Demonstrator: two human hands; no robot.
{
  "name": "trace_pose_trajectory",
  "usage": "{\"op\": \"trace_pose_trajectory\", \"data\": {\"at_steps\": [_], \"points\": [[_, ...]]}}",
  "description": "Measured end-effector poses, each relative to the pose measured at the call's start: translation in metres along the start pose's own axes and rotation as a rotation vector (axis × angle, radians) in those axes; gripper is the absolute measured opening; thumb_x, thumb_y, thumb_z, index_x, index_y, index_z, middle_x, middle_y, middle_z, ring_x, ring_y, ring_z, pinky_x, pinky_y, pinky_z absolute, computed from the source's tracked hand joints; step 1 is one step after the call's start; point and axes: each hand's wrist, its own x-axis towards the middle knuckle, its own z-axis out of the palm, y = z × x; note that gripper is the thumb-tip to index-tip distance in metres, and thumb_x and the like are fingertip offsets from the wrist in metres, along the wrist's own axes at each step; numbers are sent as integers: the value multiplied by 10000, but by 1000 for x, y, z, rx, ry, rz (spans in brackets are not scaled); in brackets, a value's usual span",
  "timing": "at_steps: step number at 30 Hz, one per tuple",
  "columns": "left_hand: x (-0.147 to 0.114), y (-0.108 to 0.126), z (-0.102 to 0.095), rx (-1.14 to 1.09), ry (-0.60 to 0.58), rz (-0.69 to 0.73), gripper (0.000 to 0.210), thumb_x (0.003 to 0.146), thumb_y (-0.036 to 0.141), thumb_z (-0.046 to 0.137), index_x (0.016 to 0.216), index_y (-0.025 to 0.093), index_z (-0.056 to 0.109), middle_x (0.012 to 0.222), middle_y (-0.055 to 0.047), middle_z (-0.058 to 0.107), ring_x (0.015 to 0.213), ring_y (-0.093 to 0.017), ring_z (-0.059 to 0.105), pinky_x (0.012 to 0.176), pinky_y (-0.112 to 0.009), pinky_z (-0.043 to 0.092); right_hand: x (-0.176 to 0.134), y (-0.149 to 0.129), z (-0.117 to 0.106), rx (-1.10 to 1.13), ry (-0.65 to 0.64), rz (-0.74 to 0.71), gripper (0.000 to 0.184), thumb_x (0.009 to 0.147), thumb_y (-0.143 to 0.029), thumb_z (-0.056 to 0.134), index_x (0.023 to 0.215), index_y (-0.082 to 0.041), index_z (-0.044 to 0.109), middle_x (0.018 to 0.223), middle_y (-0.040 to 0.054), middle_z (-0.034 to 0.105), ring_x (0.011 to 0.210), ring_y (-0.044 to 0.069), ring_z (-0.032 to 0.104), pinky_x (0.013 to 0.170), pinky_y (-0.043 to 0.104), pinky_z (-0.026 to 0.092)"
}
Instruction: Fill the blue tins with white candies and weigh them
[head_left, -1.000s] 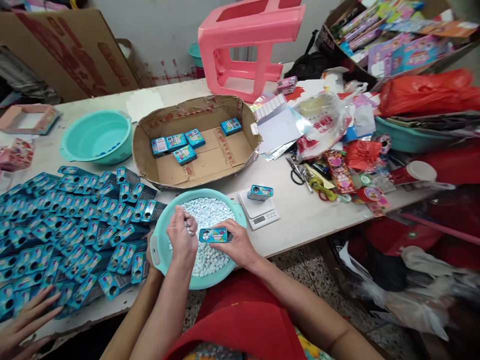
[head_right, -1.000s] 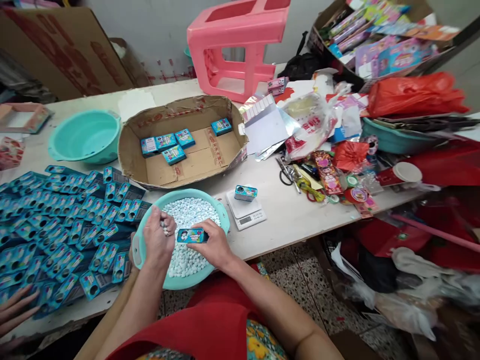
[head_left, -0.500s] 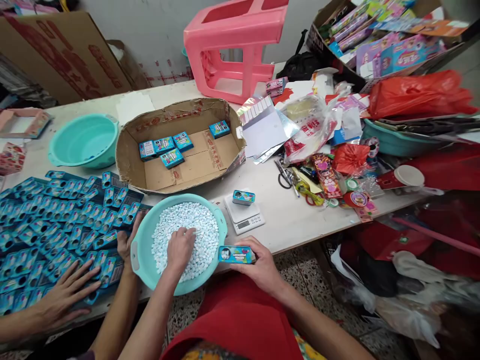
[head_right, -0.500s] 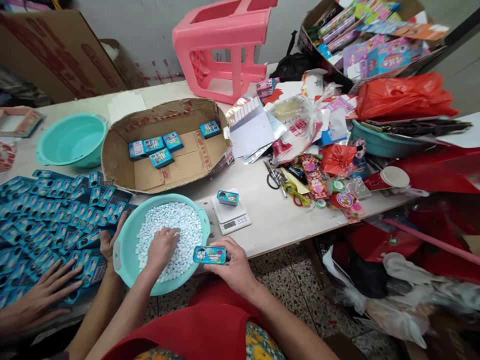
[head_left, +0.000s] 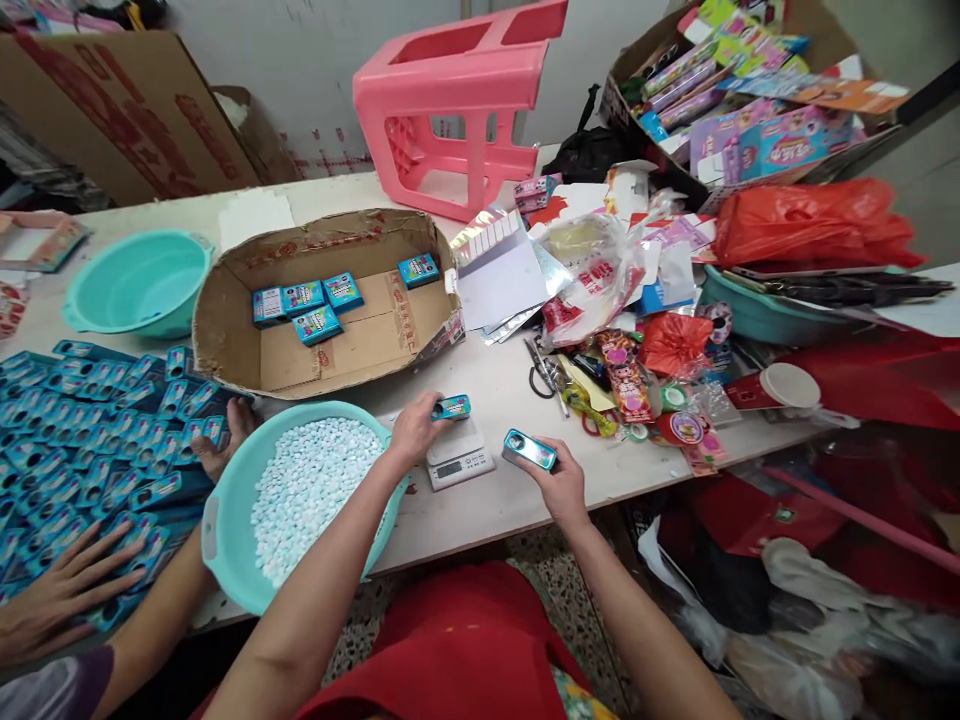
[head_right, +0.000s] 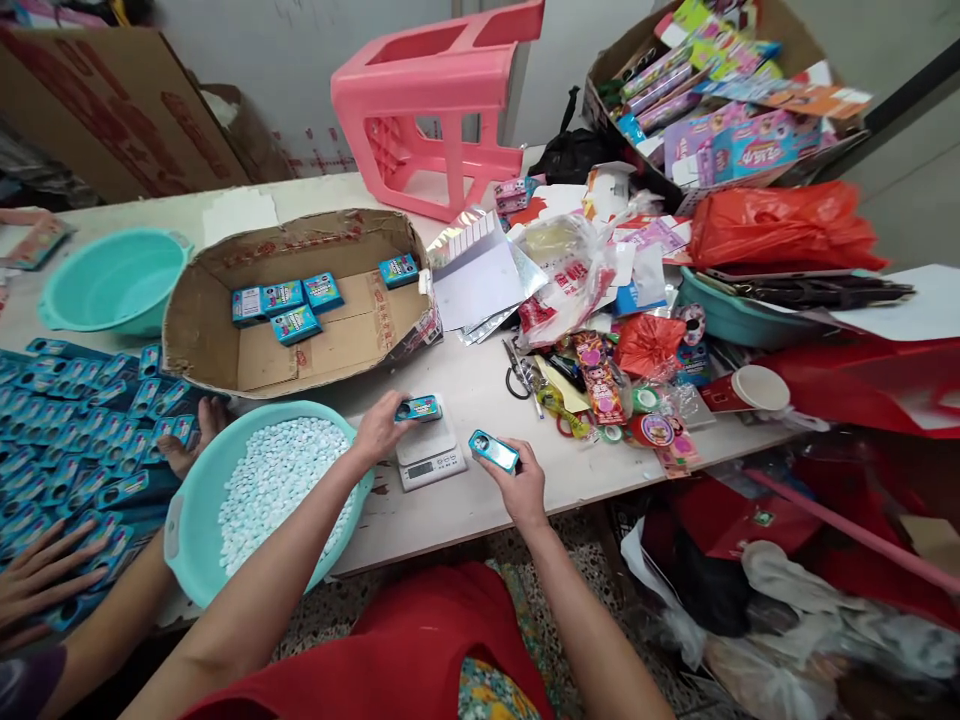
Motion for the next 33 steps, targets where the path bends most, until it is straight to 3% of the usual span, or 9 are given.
{"op": "trace_pose_trajectory", "data": {"at_steps": [3,6,11,15,17,19,21,26,33], "points": [[-24,9,-22,-77,201,-94,309,735,338,660,1014,218,601,955,-59,614,870,-220,574,755,-304,420,7,-5,15,20,-48,-45,405,675,-393,731,991,-174,607,958,53,615,901,200,595,825,359,483],[-56,21,-55,-167,371,-161,331,713,333,689,1021,235,621,959,-47,635,868,-208,573,780,-297,414,18,-11,47,39,-151,-115,388,690,-393,721,995,-182,606,978,51,605,918,193,595,836,345,484],[-101,34,-86,-322,442,-261,342,672,291,732,1003,242,660,972,-41,656,902,-207,577,850,-306,415,30,-20,100,21,-280,-223,379,704,-396,711,998,-181,607,1027,76,599,1015,220,573,918,392,455],[-124,36,-76,-506,408,-367,361,658,270,745,1010,241,670,1022,-43,652,959,-208,575,891,-312,409,10,-50,99,-86,-222,-364,594,716,-400,709,1228,-181,505,1315,139,458,1257,272,396,1057,464,313],[-133,37,-64,-669,369,-420,378,651,262,751,1020,236,672,1026,-41,647,949,-200,579,874,-299,421,-8,-72,91,-116,-371,-361,656,722,-404,706,1288,-186,454,1297,130,487,1214,276,444,1021,446,361],[-139,38,-56,-875,339,-482,387,645,272,759,1019,222,673,992,-41,649,903,-185,587,835,-283,438,-27,-94,88,-140,-610,-255,543,737,-411,689,1205,-192,521,1112,81,609,1015,248,574,883,385,467],[-143,38,-54,-1126,348,-540,372,680,347,735,1016,201,670,968,-54,650,865,-177,594,800,-283,454,-42,-112,90,-165,-733,-147,383,752,-419,674,1051,-195,593,907,27,647,819,204,607,737,316,499],[-139,29,-71,-1620,453,-608,493,805,577,511,904,120,667,896,-119,650,856,-211,614,775,-338,486,-59,-132,108,-290,-708,-276,308,750,-415,683,977,-217,618,835,14,605,774,188,575,690,280,455],[-136,3,-62,-1708,573,-890,183,720,307,679,682,143,607,688,-24,583,641,-124,561,618,-248,470,-68,-120,127,-492,-674,-300,255,724,-428,697,822,-210,608,738,-10,567,692,179,560,605,262,405]]}}
